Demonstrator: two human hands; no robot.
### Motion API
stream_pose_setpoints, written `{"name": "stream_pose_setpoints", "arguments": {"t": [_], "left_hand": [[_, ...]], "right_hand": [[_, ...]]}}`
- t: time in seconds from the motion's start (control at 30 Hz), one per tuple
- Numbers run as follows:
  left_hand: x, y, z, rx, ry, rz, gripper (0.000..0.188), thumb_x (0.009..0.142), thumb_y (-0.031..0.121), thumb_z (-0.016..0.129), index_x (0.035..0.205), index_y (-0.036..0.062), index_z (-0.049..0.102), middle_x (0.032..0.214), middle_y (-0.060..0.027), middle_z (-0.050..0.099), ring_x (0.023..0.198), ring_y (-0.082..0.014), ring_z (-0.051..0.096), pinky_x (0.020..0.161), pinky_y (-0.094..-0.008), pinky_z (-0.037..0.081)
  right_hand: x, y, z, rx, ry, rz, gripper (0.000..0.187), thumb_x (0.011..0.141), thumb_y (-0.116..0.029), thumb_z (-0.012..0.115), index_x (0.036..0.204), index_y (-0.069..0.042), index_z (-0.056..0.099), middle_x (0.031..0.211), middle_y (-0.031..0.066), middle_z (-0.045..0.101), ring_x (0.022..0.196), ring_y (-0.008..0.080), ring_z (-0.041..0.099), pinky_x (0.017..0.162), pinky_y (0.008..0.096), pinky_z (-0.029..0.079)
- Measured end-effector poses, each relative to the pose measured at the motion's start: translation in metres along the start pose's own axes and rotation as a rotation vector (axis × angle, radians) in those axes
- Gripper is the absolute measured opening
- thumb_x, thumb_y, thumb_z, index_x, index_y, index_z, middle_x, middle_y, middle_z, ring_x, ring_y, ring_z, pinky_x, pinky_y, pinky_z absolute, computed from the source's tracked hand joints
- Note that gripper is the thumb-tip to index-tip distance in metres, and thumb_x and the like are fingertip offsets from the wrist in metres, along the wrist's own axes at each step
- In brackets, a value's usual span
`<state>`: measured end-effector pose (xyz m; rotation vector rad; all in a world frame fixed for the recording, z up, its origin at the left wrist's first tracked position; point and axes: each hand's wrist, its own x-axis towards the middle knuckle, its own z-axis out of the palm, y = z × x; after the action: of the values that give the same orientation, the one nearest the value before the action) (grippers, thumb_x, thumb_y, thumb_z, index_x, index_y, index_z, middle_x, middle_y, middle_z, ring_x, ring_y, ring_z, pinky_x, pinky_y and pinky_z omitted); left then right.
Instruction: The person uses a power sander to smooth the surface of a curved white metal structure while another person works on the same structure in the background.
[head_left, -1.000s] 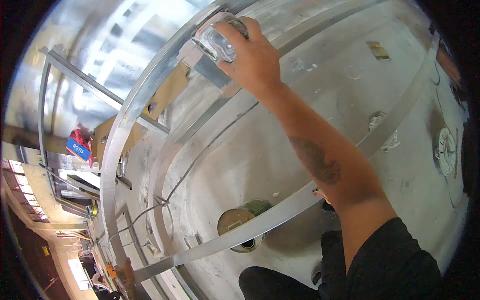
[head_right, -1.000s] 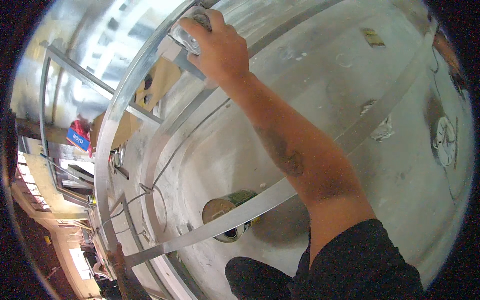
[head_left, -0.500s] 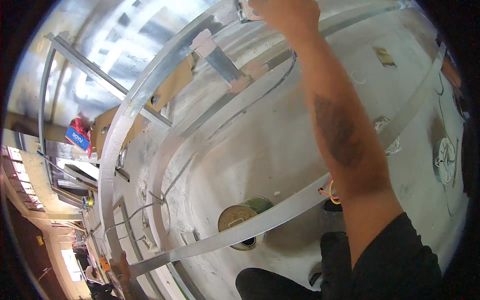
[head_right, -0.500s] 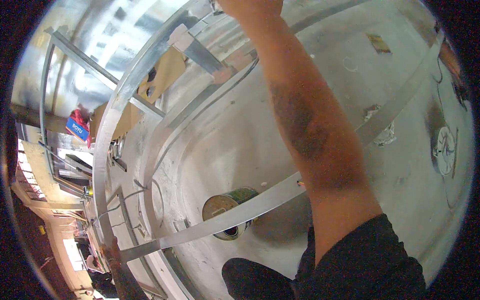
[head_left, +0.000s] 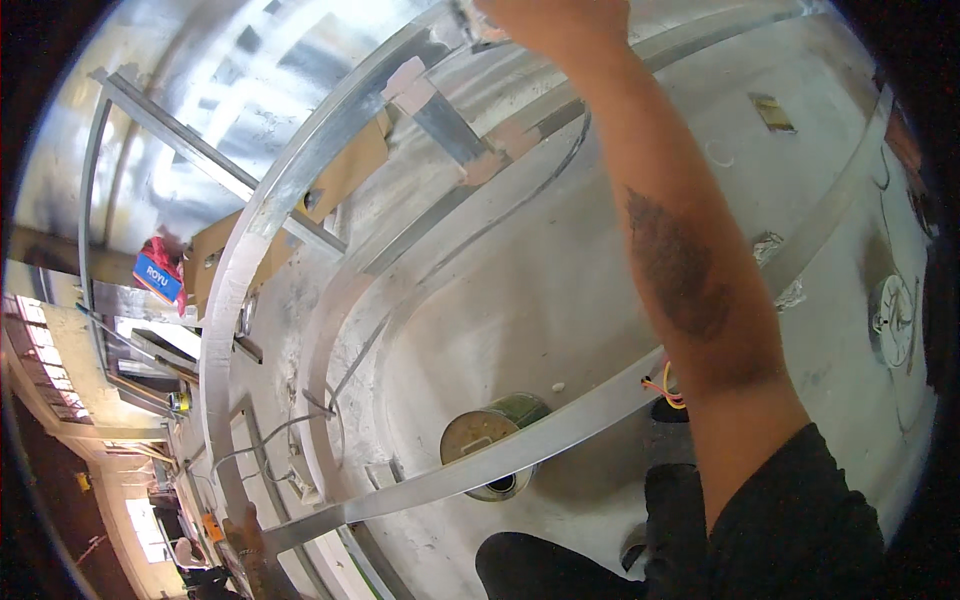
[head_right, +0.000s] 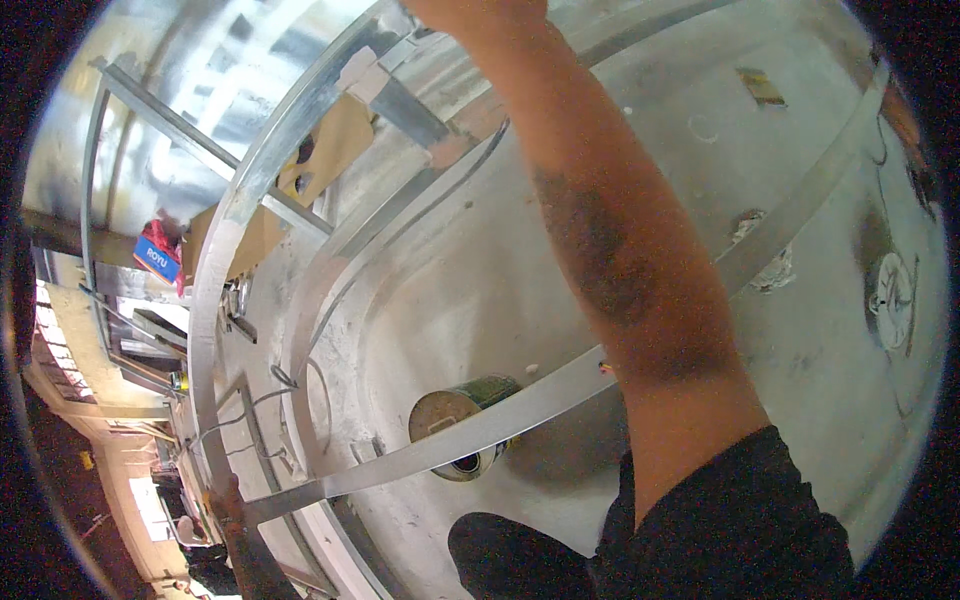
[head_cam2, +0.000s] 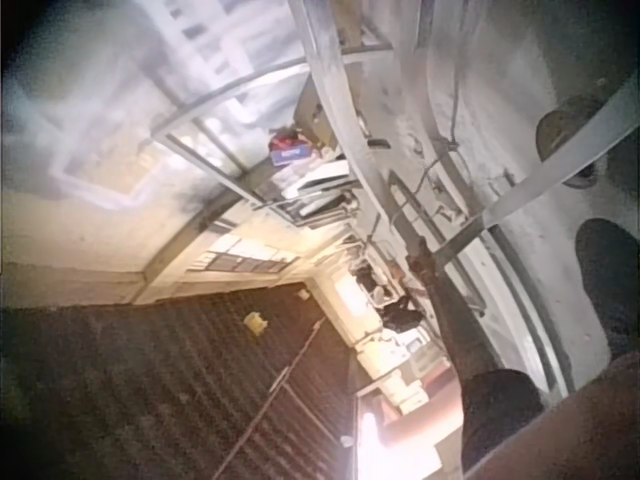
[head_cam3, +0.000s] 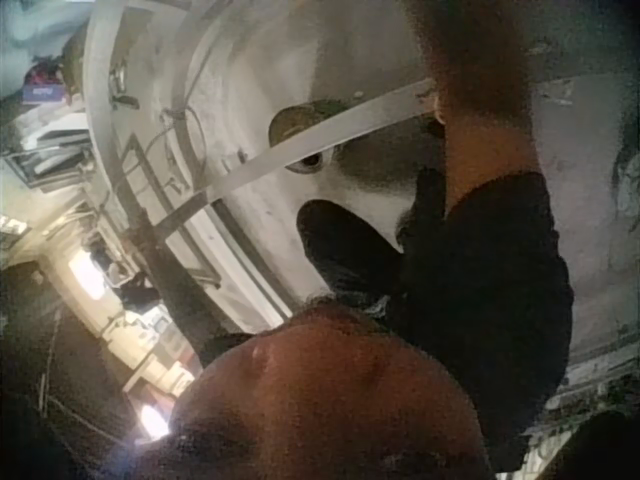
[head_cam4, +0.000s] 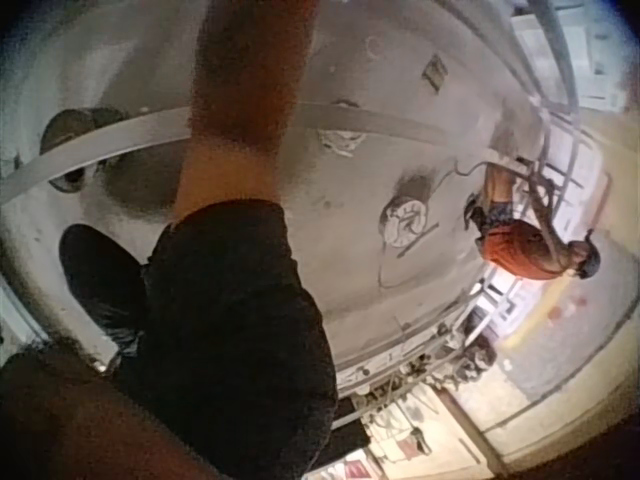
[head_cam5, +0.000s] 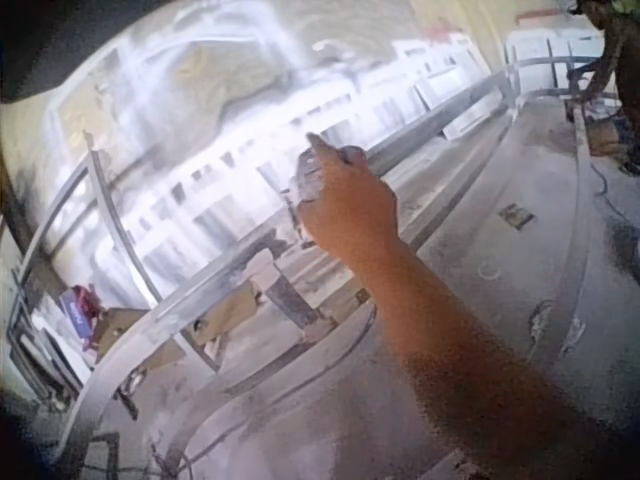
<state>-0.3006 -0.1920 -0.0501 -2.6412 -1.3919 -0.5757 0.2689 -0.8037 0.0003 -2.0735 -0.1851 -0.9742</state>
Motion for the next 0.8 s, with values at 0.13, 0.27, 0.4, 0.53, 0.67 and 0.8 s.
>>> {"name": "stream_pose_setpoints", "arguments": {"t": [0.13,0.27,0.4,0.53,0.67,0.8], "left_hand": [[-0.002,0.004,0.002,0.019,0.022,0.020,0.071,0.075,0.053,0.085,0.099,-0.0082,0.060,0.089,-0.0249,0.069,0.080,-0.0385,0.067,0.074,-0.0490,0.053],[-0.006,0.021,-0.001,0.133,0.044,-0.021,0.071,0.075,0.053,0.084,0.099,-0.0092,0.060,0.091,-0.0267,0.070,0.082,-0.0410,0.067,0.076,-0.0499,0.053],[0.000,0.018,-0.007,0.064,-0.087,-0.151,0.061,0.079,0.041,0.085,0.113,-0.0069,0.066,0.109,-0.0190,0.071,0.099,-0.0328,0.067,0.085,-0.0450,0.054],[0.000,0.011,-0.002,0.120,-0.060,-0.088,0.069,0.077,0.044,0.087,0.118,-0.0080,0.066,0.114,-0.0218,0.071,0.106,-0.0359,0.067,0.091,-0.0463,0.054],[0.003,0.009,-0.001,0.208,-0.083,-0.140,0.081,0.078,0.048,0.086,0.129,-0.0103,0.060,0.123,-0.0272,0.068,0.115,-0.0417,0.065,0.098,-0.0491,0.051],[0.002,0.013,-0.006,0.273,-0.085,-0.206,0.091,0.078,0.050,0.084,0.137,-0.0125,0.053,0.129,-0.0313,0.064,0.122,-0.0457,0.061,0.103,-0.0500,0.049]], "right_hand": [[0.007,0.016,0.002,-0.049,0.024,0.114,0.080,0.084,-0.025,0.076,0.155,-0.020,0.040,0.138,0.0204,0.053,0.118,0.0395,0.062,0.102,0.0472,0.052],[-0.007,0.020,0.019,0.040,-0.007,0.030,0.084,0.080,-0.023,0.080,0.154,-0.021,0.040,0.138,0.0194,0.051,0.115,0.0403,0.063,0.096,0.0477,0.055],[-0.033,0.009,0.032,0.123,-0.036,-0.127,0.087,0.076,-0.019,0.084,0.151,-0.021,0.040,0.137,0.0185,0.049,0.112,0.0411,0.064,0.091,0.0481,0.057],[-0.040,0.018,0.046,0.206,0.146,-0.083,0.084,0.074,-0.014,0.084,0.147,-0.020,0.043,0.136,0.0180,0.048,0.115,0.0409,0.061,0.092,0.0489,0.057],[-0.048,0.033,0.061,0.227,0.320,0.008,0.083,0.073,-0.011,0.084,0.146,-0.018,0.044,0.134,0.0200,0.048,0.120,0.0423,0.058,0.092,0.0500,0.056],[-0.064,0.040,0.076,0.251,0.317,-0.008,0.083,0.072,-0.011,0.084,0.145,-0.016,0.045,0.134,0.0235,0.046,0.121,0.0460,0.055,0.095,0.0518,0.054]]}}
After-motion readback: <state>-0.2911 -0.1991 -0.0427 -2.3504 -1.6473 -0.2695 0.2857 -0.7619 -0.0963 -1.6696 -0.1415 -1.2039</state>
